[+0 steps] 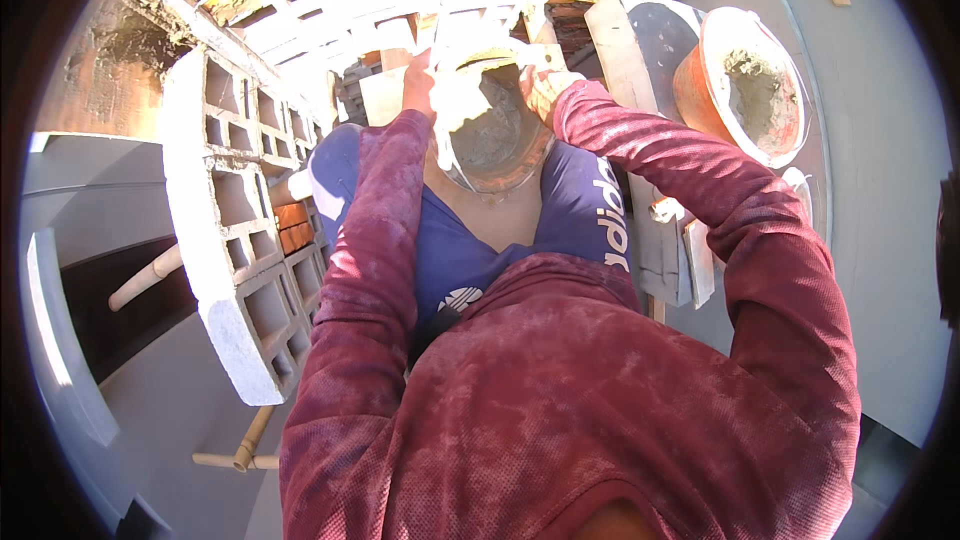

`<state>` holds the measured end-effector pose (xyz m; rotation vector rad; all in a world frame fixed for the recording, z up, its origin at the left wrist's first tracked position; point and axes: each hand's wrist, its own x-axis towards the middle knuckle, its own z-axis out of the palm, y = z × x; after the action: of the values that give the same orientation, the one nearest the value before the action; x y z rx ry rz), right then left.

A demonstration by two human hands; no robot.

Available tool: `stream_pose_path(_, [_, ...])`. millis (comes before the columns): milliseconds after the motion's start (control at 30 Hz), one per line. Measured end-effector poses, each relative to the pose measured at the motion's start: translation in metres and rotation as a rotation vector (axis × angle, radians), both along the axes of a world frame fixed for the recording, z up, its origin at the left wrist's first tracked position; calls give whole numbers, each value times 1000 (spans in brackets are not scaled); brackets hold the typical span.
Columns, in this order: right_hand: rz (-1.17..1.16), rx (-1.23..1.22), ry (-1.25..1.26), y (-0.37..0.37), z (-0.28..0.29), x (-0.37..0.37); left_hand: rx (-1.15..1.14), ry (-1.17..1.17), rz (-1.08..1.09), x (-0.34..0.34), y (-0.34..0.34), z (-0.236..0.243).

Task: The person scoops mortar from a bucket with a trowel and applies it to a brick. They then place the brick onto a wall and use the trowel to spread mortar between bricks. The person repeats this process, adding mortar and placing bricks to build the wall.

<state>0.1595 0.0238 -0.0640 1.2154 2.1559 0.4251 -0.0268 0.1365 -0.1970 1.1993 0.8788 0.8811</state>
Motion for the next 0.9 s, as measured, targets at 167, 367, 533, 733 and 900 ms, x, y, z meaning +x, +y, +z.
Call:
stream_pose_path(167, [-427,-329,132,-12,-26,2,122,-26,208,3,-4,-18])
stream_pose_path(367, [-379,-898,191,-21,-18,-8,212,201,55,-7,-2,-8])
stream_pose_path(533, [-1391,-1072,1338,-56,-41,-24,185,303,58,-27,-13,22])
stream_pose_path(733, [-1591,-1596,2623,-65,-91,-24,22,238,125,-25,-14,38])
stream_pose_path(900, [-1532,-1574,2976,-78,-69,-14,37,215,120,-17,-12,36])
